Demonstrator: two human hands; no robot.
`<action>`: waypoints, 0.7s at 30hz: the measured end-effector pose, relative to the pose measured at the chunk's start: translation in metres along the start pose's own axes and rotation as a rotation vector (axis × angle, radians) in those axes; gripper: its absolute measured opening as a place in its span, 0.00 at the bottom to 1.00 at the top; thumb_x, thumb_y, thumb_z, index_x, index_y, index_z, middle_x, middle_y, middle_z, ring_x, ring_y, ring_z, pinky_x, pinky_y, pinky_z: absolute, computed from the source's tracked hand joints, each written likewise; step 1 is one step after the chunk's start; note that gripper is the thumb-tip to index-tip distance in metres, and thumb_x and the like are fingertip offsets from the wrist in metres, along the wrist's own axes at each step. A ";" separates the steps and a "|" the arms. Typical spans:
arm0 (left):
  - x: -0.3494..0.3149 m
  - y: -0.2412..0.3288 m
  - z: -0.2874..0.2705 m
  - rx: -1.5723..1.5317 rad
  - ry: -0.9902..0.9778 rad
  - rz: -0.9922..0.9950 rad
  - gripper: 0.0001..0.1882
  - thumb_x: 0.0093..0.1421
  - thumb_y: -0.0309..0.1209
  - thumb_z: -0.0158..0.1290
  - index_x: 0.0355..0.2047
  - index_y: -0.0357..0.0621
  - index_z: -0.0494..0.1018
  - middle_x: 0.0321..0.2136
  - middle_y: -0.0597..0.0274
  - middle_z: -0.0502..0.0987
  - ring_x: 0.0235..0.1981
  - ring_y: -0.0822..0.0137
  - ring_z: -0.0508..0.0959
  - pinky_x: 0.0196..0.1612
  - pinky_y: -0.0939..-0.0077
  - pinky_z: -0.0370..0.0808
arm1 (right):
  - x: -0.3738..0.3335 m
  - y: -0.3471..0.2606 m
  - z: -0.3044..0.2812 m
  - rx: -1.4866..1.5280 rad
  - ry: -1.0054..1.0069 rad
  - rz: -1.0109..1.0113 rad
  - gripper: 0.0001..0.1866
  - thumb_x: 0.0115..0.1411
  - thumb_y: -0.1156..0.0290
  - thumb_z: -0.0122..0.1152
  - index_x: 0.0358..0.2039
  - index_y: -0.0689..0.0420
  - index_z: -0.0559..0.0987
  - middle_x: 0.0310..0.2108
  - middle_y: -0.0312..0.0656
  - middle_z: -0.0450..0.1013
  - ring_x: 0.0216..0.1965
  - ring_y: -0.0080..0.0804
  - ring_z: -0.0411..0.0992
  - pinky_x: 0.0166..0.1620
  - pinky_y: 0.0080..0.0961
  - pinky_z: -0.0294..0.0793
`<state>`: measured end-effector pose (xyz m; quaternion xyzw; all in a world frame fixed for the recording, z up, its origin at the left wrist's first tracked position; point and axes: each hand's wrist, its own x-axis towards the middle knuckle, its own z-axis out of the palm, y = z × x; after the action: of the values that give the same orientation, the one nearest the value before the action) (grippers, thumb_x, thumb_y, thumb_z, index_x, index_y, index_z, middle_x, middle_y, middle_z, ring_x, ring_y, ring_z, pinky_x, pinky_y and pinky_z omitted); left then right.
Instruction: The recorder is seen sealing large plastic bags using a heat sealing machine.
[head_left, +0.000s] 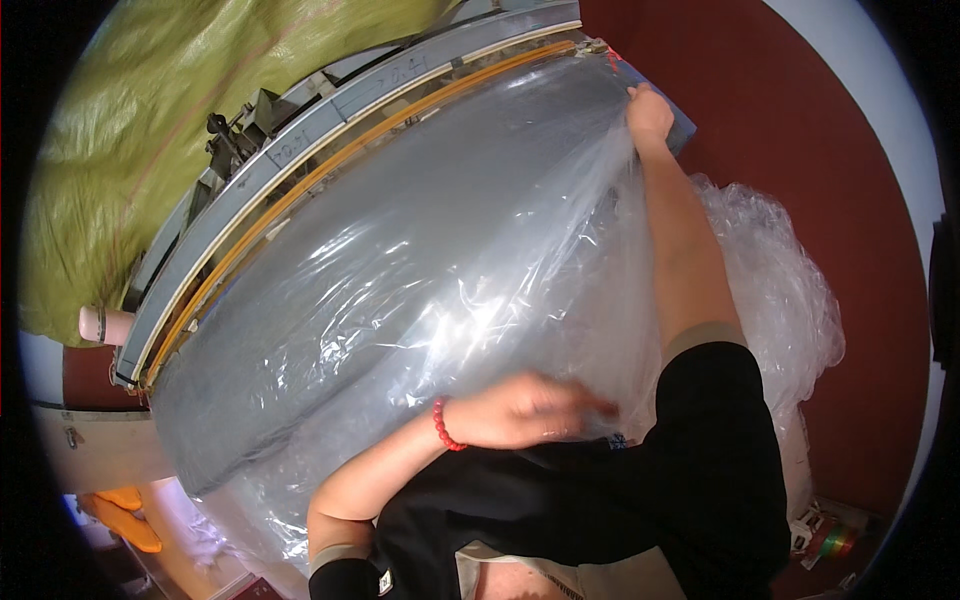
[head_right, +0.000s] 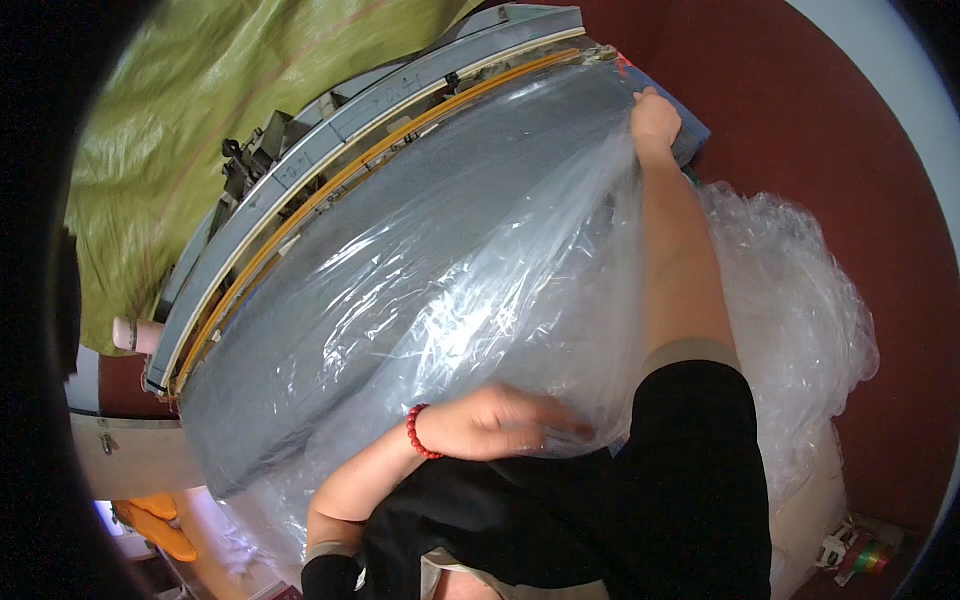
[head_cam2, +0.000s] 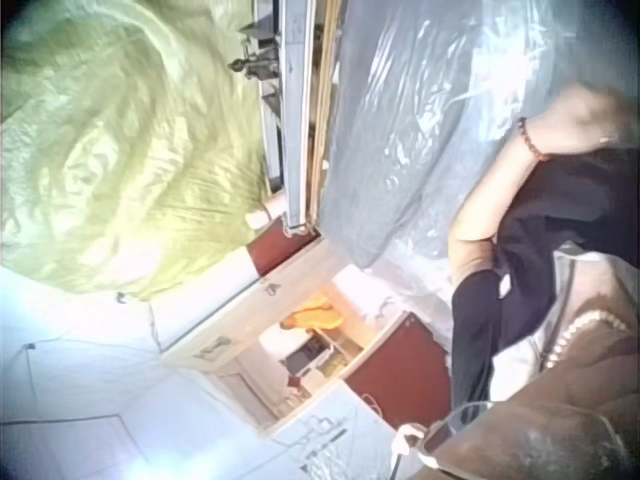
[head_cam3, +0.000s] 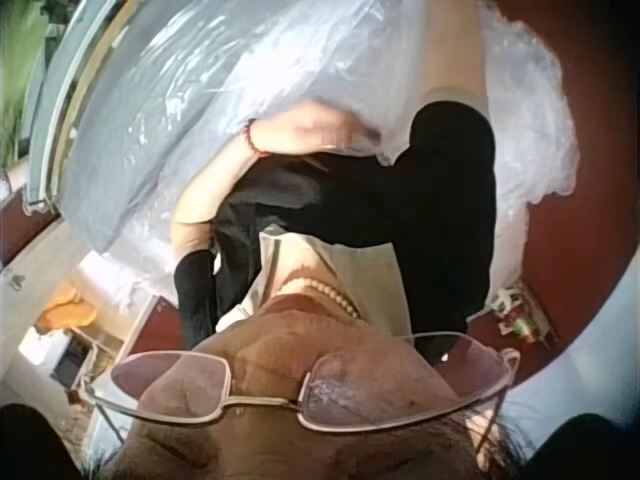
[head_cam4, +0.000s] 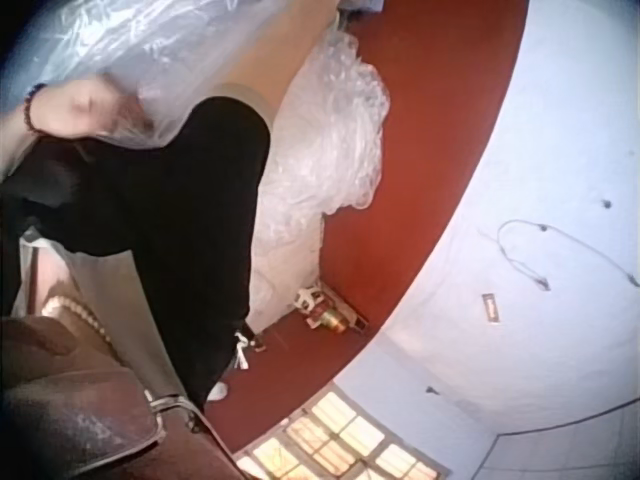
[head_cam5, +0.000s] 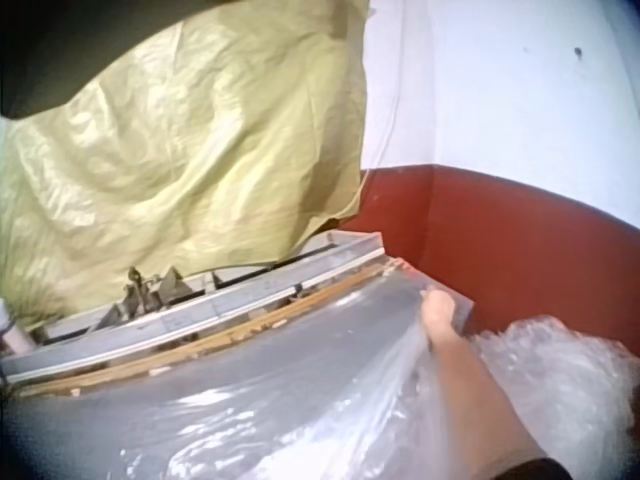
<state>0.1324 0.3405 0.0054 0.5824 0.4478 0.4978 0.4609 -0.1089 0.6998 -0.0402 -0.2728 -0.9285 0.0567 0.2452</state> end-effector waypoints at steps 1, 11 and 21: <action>-0.001 -0.004 -0.004 0.118 0.332 -0.057 0.25 0.55 0.28 0.47 0.51 0.33 0.57 0.48 0.49 0.64 0.50 0.55 0.64 0.53 0.70 0.58 | 0.000 0.000 0.000 0.002 -0.007 0.004 0.15 0.57 0.61 0.42 0.32 0.59 0.72 0.29 0.53 0.72 0.35 0.48 0.70 0.38 0.40 0.67; -0.029 -0.014 -0.004 -0.076 0.578 -0.556 0.17 0.53 0.29 0.51 0.44 0.39 0.66 0.30 0.63 0.73 0.30 0.76 0.71 0.37 0.84 0.67 | -0.003 -0.002 -0.005 0.025 -0.017 0.015 0.15 0.57 0.61 0.42 0.34 0.59 0.72 0.30 0.52 0.72 0.36 0.47 0.70 0.38 0.39 0.68; -0.044 0.007 -0.001 1.297 0.543 -0.584 0.23 0.47 0.26 0.52 0.47 0.48 0.65 0.52 0.53 0.60 0.56 0.54 0.56 0.54 0.54 0.54 | -0.003 -0.001 -0.001 -0.005 0.042 -0.010 0.15 0.57 0.60 0.42 0.32 0.58 0.73 0.29 0.52 0.72 0.34 0.48 0.70 0.37 0.40 0.68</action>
<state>0.1271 0.2967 0.0049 0.4515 0.8842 0.1189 0.0129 -0.1067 0.6976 -0.0404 -0.2697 -0.9247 0.0473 0.2645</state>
